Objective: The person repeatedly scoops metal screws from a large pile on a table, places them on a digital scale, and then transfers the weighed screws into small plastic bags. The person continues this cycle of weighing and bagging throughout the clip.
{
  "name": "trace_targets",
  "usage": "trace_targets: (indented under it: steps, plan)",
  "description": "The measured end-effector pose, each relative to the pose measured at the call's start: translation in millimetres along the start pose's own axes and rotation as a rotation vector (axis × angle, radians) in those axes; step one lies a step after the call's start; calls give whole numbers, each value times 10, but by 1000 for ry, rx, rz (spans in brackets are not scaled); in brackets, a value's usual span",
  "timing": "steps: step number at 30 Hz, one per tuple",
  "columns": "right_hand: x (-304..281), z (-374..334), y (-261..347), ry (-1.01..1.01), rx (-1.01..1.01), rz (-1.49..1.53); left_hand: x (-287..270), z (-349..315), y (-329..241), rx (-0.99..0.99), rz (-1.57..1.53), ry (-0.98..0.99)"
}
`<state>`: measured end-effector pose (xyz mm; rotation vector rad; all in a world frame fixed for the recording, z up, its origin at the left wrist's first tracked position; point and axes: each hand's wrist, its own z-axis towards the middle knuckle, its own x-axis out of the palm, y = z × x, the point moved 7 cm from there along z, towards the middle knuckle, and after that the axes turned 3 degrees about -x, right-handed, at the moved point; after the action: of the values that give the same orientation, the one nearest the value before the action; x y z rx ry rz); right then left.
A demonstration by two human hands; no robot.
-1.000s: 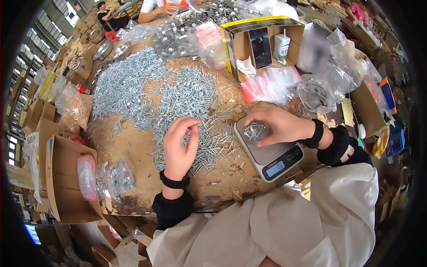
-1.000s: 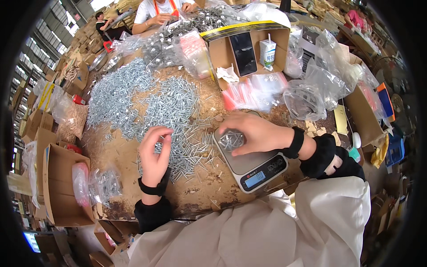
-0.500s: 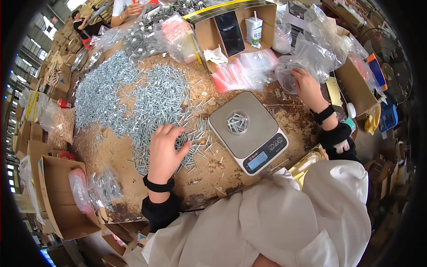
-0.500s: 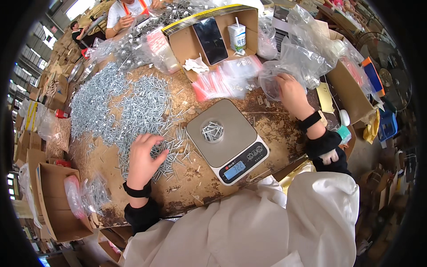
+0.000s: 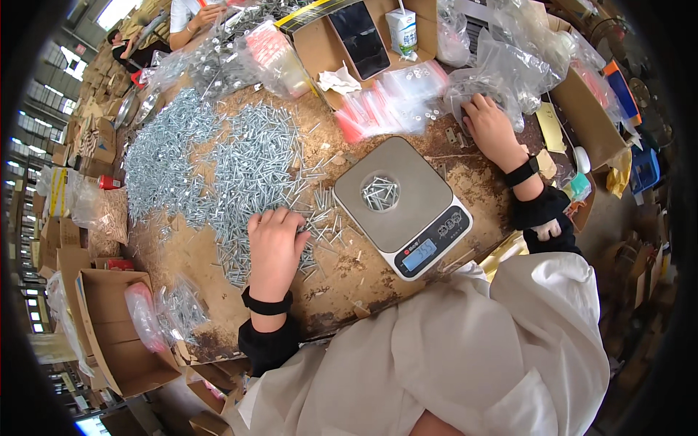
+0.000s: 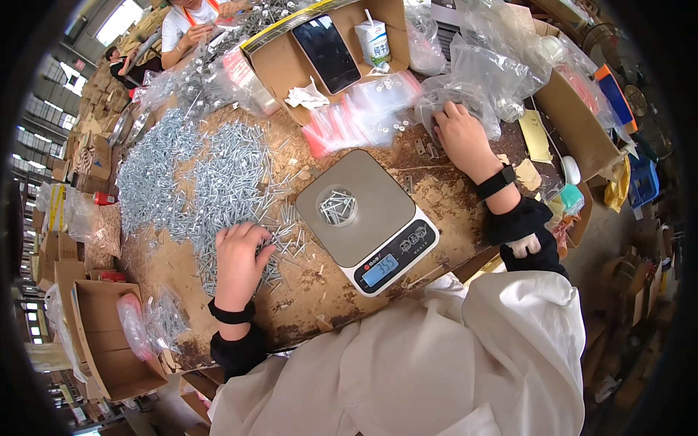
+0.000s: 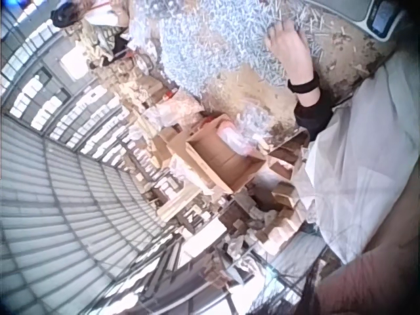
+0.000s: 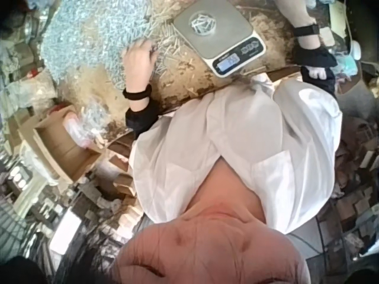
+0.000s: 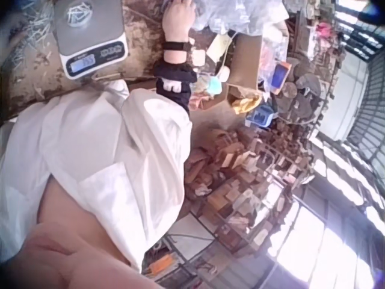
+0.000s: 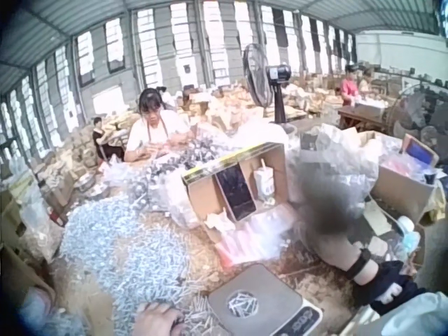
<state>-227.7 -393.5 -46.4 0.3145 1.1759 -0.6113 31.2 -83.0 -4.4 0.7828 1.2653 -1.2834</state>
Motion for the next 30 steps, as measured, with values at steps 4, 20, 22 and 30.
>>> trace_targets:
  steps: [4, 20, 22, 30]
  plan:
    - [8, -16, -2, -31, 12, 20, -91, 57, 7, -6, -71, -46]
    - [-143, -97, -37, -106, 27, 272, -256, 364, -582, -111, -580, -371]
    - [-172, -52, 13, -49, -5, 376, -307, 295, -459, -161, -592, -419]
    - [-284, -250, 143, 75, 9, 469, -272, 221, -393, -94, -436, -388]
